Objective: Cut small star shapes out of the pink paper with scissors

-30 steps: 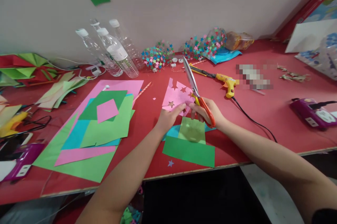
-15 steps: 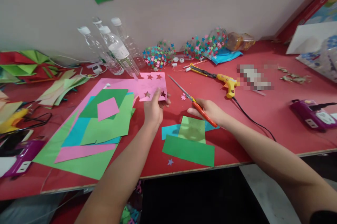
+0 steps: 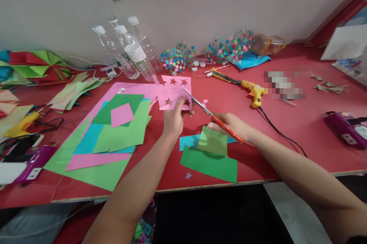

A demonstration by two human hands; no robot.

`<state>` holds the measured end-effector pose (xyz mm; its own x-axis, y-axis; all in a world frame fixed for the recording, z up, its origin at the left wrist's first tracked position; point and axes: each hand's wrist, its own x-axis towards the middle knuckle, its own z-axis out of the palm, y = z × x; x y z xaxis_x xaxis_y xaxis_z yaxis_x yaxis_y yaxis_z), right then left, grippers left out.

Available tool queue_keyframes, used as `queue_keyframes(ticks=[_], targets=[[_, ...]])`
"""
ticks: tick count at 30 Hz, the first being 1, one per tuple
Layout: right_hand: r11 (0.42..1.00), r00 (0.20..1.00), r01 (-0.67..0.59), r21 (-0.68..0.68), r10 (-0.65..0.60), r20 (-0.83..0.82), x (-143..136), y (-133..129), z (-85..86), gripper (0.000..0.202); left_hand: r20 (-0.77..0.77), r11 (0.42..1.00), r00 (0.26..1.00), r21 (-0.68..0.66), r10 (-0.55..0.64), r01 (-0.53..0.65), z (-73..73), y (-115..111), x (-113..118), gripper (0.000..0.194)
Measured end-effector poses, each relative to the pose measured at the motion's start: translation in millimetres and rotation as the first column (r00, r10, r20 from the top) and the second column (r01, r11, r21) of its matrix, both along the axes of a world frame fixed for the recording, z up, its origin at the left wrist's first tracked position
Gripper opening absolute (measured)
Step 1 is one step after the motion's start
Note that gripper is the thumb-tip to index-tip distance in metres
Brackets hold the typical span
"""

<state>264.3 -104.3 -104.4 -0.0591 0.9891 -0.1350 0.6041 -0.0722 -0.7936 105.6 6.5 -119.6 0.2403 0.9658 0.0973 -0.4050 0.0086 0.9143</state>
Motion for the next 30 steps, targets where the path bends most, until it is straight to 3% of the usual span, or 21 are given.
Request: queue_keyframes(ticks=[8, 30], targets=[[0.990, 0.965, -0.060, -0.129, 0.024, -0.260, -2.8, -3.0, 5.0, 0.057, -0.046, 1.000, 0.999, 0.026, 0.005, -0.004, 2.4, -2.2, -2.2, 0.021], [0.973, 0.956, 0.042, -0.225, -0.105, -0.275, -9.9, -3.0, 11.0, 0.050, -0.062, 0.997, 0.998, 0.082, 0.009, -0.004, 1.8, -2.6, -3.3, 0.020]])
